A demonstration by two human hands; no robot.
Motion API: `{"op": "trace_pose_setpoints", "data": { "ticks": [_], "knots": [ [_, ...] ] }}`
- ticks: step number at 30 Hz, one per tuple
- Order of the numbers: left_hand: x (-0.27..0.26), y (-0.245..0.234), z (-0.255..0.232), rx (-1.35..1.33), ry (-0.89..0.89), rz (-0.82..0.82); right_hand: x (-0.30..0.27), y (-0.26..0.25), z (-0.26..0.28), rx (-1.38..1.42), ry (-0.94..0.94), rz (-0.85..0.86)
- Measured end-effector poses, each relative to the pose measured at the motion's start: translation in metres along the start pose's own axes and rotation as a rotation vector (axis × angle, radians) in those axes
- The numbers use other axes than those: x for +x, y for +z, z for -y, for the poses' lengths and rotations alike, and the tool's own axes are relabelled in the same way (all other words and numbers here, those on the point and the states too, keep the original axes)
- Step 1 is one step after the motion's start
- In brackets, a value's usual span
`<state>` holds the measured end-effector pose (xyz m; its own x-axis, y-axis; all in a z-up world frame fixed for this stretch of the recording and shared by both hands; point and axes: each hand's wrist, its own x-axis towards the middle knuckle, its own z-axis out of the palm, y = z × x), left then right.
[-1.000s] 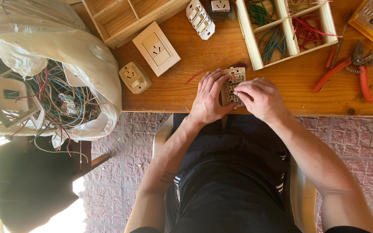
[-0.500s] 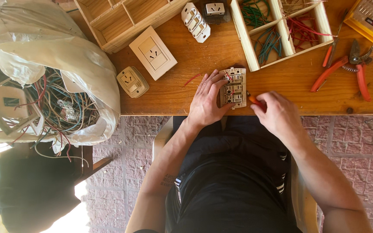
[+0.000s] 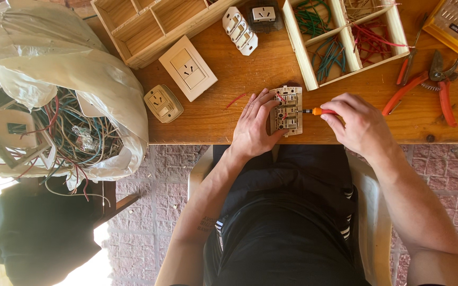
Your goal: The person strips the ends of red and beige wires, then inserts them into the terminals of a white electrical outlet. Using a screwdriver, they tighten the screws to secure the wires in place. The process is repeated for multiple wires on the same outlet.
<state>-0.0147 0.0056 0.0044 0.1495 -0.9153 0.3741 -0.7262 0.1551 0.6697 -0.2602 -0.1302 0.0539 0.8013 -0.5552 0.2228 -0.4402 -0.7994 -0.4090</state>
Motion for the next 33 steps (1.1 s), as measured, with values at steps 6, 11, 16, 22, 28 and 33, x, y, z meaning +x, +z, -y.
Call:
{"op": "trace_pose_setpoints", "data": {
  "ticks": [6, 11, 16, 22, 28, 33],
  "knots": [
    [0.000, 0.001, -0.001, 0.008, 0.007, -0.008, -0.004, 0.010, -0.003, 0.026, -0.019, 0.025],
    [-0.001, 0.004, 0.003, 0.009, 0.014, -0.020, -0.003, 0.022, -0.005, 0.098, 0.031, 0.033],
    [-0.001, 0.004, 0.004, 0.001, 0.017, -0.009, 0.006, 0.011, -0.004, 0.206, 0.081, 0.112],
    [-0.002, 0.007, 0.007, 0.007, 0.029, -0.015, 0.020, -0.005, 0.009, 0.209, 0.093, 0.194],
    [-0.002, 0.006, 0.007, -0.004, 0.028, -0.014, 0.025, -0.009, 0.011, 0.230, 0.171, 0.277],
    [-0.002, 0.006, 0.006, 0.001, 0.024, -0.020, 0.022, -0.007, 0.010, 0.235, 0.162, 0.260]
  ]
}}
